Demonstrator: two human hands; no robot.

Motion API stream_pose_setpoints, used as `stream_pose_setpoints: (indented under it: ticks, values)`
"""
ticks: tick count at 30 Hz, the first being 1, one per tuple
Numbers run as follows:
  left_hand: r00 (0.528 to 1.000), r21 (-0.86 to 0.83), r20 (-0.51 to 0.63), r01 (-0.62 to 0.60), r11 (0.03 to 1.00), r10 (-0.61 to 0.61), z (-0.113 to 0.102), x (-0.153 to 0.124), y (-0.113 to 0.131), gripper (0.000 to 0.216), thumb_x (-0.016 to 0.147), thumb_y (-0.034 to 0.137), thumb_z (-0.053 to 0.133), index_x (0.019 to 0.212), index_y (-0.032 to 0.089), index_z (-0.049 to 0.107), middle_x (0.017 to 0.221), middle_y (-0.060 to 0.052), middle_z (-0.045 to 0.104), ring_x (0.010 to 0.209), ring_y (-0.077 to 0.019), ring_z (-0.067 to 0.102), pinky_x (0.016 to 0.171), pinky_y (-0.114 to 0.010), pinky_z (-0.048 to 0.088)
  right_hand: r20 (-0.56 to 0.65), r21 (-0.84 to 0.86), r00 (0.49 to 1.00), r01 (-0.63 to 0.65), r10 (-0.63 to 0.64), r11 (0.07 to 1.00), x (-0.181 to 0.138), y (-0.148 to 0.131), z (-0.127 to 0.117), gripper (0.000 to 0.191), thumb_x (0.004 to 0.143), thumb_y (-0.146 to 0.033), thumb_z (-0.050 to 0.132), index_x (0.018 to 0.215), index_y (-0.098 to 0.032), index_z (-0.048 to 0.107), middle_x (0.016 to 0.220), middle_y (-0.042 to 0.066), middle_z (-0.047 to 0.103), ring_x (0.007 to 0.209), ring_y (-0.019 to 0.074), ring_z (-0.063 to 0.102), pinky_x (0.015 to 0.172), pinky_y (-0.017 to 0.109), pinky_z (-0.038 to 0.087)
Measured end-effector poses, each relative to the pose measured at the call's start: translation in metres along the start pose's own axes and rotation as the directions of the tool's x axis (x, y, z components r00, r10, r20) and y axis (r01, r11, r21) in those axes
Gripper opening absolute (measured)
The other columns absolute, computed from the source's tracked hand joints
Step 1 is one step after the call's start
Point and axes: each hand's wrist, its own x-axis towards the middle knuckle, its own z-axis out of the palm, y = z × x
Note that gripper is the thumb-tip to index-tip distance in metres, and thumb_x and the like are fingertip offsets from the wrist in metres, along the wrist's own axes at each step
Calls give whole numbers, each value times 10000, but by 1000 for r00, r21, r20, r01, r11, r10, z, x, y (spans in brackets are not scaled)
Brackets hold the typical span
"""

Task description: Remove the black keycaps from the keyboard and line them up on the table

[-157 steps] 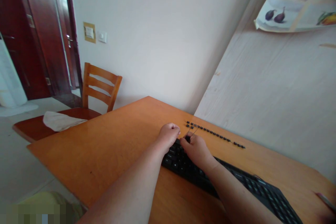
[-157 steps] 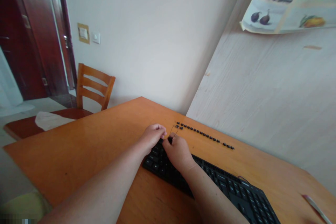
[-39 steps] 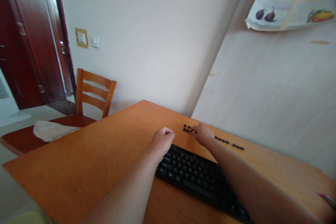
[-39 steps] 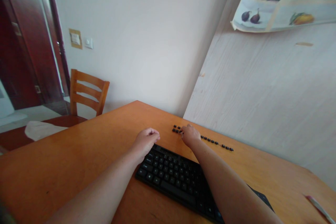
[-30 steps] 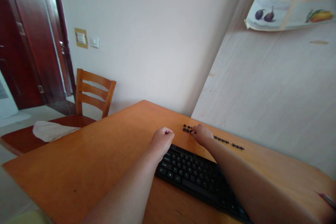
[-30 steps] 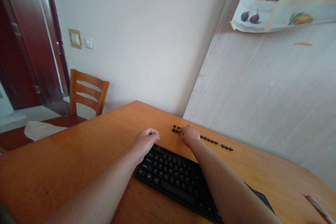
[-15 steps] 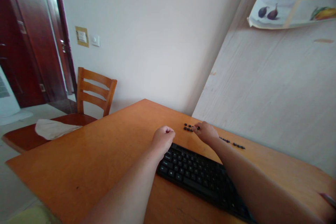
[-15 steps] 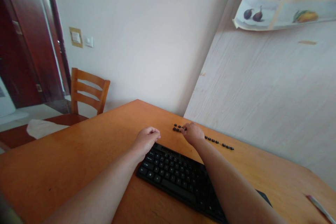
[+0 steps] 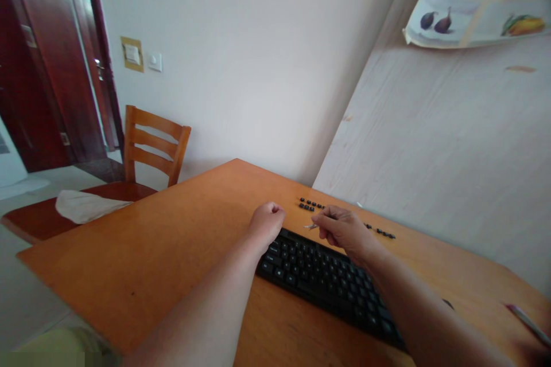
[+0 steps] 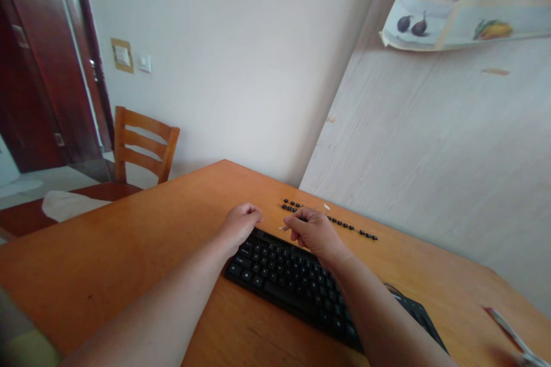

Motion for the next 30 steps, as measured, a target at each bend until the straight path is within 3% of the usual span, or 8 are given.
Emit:
stream_pose_setpoints:
  ticks: [8,15,23,30]
  values:
    - [999,12,16,-32,999,32,1,-2,1,115,741,243,529,698,193,623,686,-5,656,688,-160,603,602,-243,390,-15,-255,1000,-21,18,967,-12,1,27,284,809,-455,623,739,-183,582,501,-31,559,396,90,450,397,195,319]
    - [999,27,15,-37,999,37,2,0,-1,119,748,244,530,718,197,635,694,-4,663,681,-157,601,591,-240,378,-39,-406,998,25,-44,914,-4,10,35,208,829,-358,596,716,-184,579,496,-32,564,420,93,476,439,199,328]
    - [999,46,22,-50,998,49,1,-2,-1,122,750,248,533,715,197,638,696,-10,667,681,-160,594,581,-239,372,-56,-459,990,86,-126,884,-3,1,45,177,793,-233,554,624,-195,520,504,-30,557,480,120,515,468,222,327]
    - [999,80,24,-47,996,45,1,-2,2,118,742,239,530,714,194,636,697,-13,662,679,-160,586,586,-239,372,-80,-419,983,115,-163,901,-4,8,50,109,778,-213,529,683,-188,576,602,-14,609,550,124,543,524,219,352]
